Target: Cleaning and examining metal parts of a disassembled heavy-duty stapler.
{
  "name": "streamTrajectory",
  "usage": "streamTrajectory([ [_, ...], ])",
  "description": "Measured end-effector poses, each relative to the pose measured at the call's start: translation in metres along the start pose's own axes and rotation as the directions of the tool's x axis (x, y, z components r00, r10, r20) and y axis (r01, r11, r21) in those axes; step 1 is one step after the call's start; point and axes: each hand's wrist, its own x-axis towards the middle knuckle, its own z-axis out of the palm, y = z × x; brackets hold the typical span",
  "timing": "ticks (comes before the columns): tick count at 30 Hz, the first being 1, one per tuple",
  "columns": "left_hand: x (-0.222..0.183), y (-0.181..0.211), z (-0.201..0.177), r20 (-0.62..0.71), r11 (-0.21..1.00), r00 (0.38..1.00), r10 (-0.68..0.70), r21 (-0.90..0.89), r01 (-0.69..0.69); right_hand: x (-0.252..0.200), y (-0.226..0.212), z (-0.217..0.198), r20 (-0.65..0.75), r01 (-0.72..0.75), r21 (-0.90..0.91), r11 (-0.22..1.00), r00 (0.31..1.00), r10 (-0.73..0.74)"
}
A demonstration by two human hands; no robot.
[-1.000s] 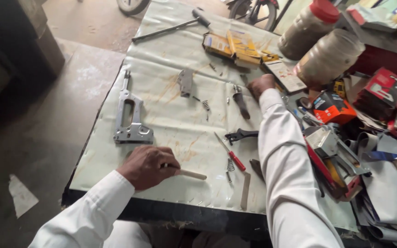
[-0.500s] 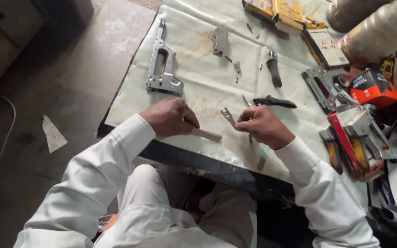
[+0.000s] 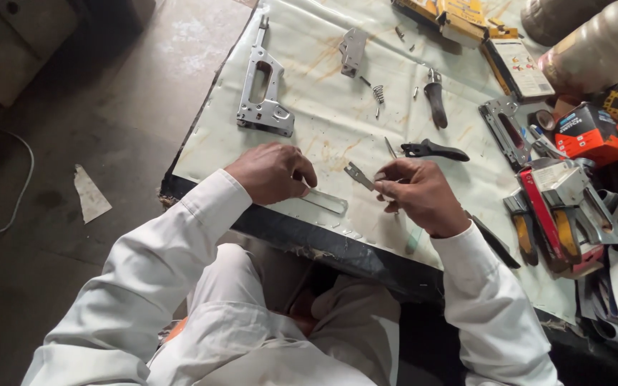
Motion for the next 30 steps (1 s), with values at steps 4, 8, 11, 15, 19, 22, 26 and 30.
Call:
streamTrajectory([
  [4, 0.007, -0.002, -0.002, -0.051, 0.999, 0.998, 0.030, -0.043, -0.032, 0.010, -0.013, 0.010, -0.032, 0.073, -0.175, 0.982, 0.996, -0.080],
  [8, 0.034, 0.000, -0.003, -0.158, 0.989, 0.984, 0.078, -0.113, -0.096, 0.019, -0.023, 0.011, -0.115, 0.001, -0.179, 0.984, 0.993, -0.022],
  [11, 0.067, -0.001, 0.000, -0.205, 0.980, 0.970, 0.133, -0.121, -0.160, 0.029, -0.011, 0.007, -0.123, 0.023, -0.125, 0.992, 0.992, -0.038],
  [15, 0.103, 0.002, 0.005, -0.217, 0.972, 0.964, 0.155, -0.140, -0.188, 0.038, 0.003, 0.002, -0.118, 0.160, -0.094, 0.983, 0.978, -0.171],
  [19, 0.115, -0.005, 0.008, -0.290, 0.927, 0.951, 0.105, -0.316, -0.199, 0.034, -0.006, 0.000, -0.156, 0.191, -0.296, 0.936, 0.957, -0.245],
  [22, 0.106, -0.004, -0.001, -0.357, 0.885, 0.933, 0.054, -0.415, -0.210, 0.032, -0.006, -0.004, -0.192, 0.153, -0.415, 0.897, 0.949, -0.251],
  [26, 0.107, -0.022, -0.012, -0.549, 0.840, 0.836, 0.026, -0.441, -0.316, 0.028, -0.009, -0.009, -0.252, 0.190, -0.362, 0.913, 0.923, -0.292],
  [30, 0.106, -0.040, -0.015, -0.656, 0.867, 0.754, 0.034, -0.356, -0.348, 0.017, -0.029, -0.013, -0.392, -0.028, -0.588, 0.808, 0.884, -0.254],
])
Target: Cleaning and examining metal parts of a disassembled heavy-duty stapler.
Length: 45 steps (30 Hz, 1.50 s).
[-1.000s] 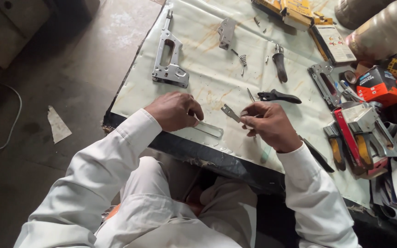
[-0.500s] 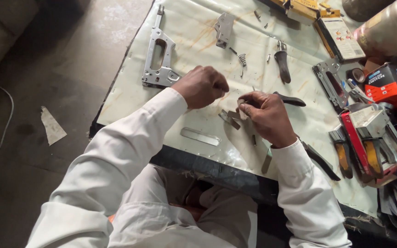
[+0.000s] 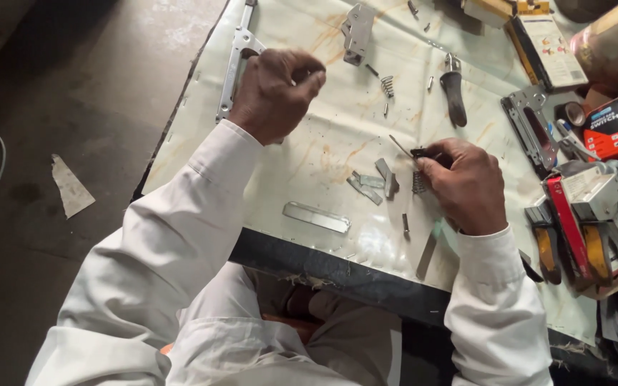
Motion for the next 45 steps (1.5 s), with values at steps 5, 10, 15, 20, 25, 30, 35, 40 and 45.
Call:
streamTrajectory([
  [5, -0.007, 0.010, 0.004, 0.252, 0.963, 0.965, -0.073, 0.269, 0.002, 0.002, 0.012, 0.004, 0.000, -0.005, -0.174, 0.985, 1.000, 0.005],
  [10, -0.034, 0.043, 0.030, 0.521, 0.935, 0.848, -0.096, 0.340, -0.103, -0.003, 0.013, 0.004, -0.004, 0.009, -0.280, 0.960, 1.000, -0.011],
  [15, -0.041, 0.038, 0.044, 0.663, 0.910, 0.748, -0.041, 0.334, -0.246, -0.008, 0.020, -0.001, 0.020, 0.022, -0.346, 0.938, 1.000, -0.016],
  [20, -0.037, 0.032, 0.037, 0.677, 0.924, 0.733, -0.074, 0.322, -0.204, -0.006, 0.032, -0.002, 0.124, 0.181, -0.323, 0.929, 0.981, -0.148],
  [25, -0.030, 0.038, 0.028, 0.628, 0.943, 0.766, -0.136, 0.320, -0.095, -0.008, 0.023, -0.007, 0.173, 0.125, -0.346, 0.930, 0.983, -0.068],
  [30, -0.025, 0.034, 0.024, 0.495, 0.956, 0.844, -0.205, 0.285, 0.065, -0.013, 0.011, -0.013, 0.101, 0.053, -0.221, 0.974, 0.994, -0.031],
  [35, -0.024, 0.026, 0.027, 0.367, 0.942, 0.867, -0.336, 0.110, 0.319, -0.013, 0.021, -0.001, -0.137, 0.149, 0.196, 0.969, 0.983, -0.123],
  [40, -0.029, 0.040, 0.030, 0.329, 0.906, 0.866, -0.377, 0.324, 0.272, -0.016, 0.019, 0.003, -0.061, 0.133, 0.515, 0.847, 0.991, -0.119],
  [45, -0.032, 0.033, 0.027, 0.292, 0.893, 0.926, -0.240, 0.439, 0.093, -0.024, 0.021, 0.005, -0.108, 0.149, 0.437, 0.887, 0.988, -0.112],
])
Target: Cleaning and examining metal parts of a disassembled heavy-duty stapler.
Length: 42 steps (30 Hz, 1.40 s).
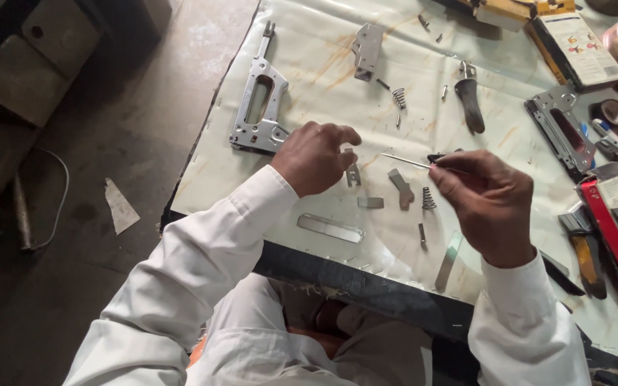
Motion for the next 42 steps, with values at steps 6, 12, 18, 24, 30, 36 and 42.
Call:
streamTrajectory([
  [6, 0.003, -0.006, -0.003, 0.093, 0.974, 0.986, 0.135, 0.172, -0.150, -0.011, -0.022, 0.013, 0.219, 0.172, -0.008, 0.985, 0.961, -0.166],
  [12, 0.003, -0.007, -0.010, 0.133, 0.948, 0.974, 0.185, 0.236, -0.212, -0.020, -0.030, 0.027, 0.184, 0.252, -0.179, 0.951, 0.958, -0.220],
  [18, 0.001, -0.005, -0.019, 0.147, 0.936, 0.971, 0.186, 0.274, -0.221, -0.023, -0.027, 0.031, 0.101, 0.293, -0.275, 0.916, 0.956, -0.275],
  [24, 0.001, -0.006, -0.019, 0.157, 0.941, 0.974, 0.164, 0.270, -0.202, -0.024, -0.024, 0.035, 0.068, 0.264, -0.245, 0.933, 0.965, -0.255],
  [30, 0.000, -0.004, -0.021, 0.167, 0.940, 0.975, 0.149, 0.284, -0.192, -0.023, -0.022, 0.034, 0.076, 0.212, -0.197, 0.957, 0.977, -0.200],
  [36, 0.000, -0.004, -0.020, 0.171, 0.944, 0.975, 0.141, 0.274, -0.184, -0.023, -0.022, 0.034, 0.063, 0.242, -0.212, 0.947, 0.970, -0.234],
  [42, 0.000, -0.003, -0.022, 0.176, 0.945, 0.976, 0.127, 0.277, -0.173, -0.022, -0.018, 0.034, 0.081, 0.146, -0.154, 0.977, 0.988, -0.135],
])
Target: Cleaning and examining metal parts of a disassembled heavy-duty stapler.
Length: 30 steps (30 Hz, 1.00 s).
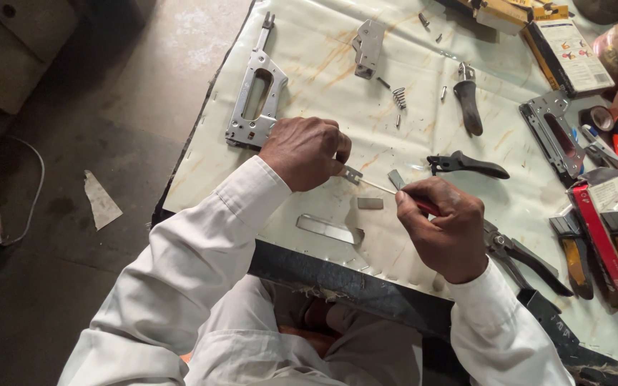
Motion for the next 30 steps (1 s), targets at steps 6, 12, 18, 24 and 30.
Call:
streamTrajectory([
  [6, 0.0000, 0.0014, -0.0003, 0.018, 1.000, 1.000, -0.013, 0.003, 0.013, 0.0002, 0.0008, -0.0018, -0.028, 0.043, -0.059, 0.997, 0.999, -0.045],
  [12, 0.0018, 0.0007, 0.0036, 0.010, 1.000, 1.000, -0.009, -0.015, 0.009, 0.0041, 0.0053, -0.0063, 0.030, -0.112, -0.003, 0.994, 0.993, 0.112],
  [18, 0.0008, 0.0009, 0.0019, 0.015, 1.000, 1.000, -0.011, -0.018, 0.011, 0.0046, 0.0037, -0.0048, 0.012, -0.077, 0.010, 0.997, 0.997, 0.076],
  [24, 0.0018, 0.0006, 0.0030, 0.014, 0.999, 1.000, -0.008, -0.034, 0.008, 0.0026, 0.0059, -0.0048, 0.020, -0.061, 0.031, 0.998, 0.998, 0.061],
  [30, 0.0013, 0.0016, 0.0016, 0.020, 0.999, 1.000, -0.015, -0.034, 0.016, 0.0035, 0.0054, -0.0046, 0.035, -0.055, 0.034, 0.998, 0.998, 0.053],
])
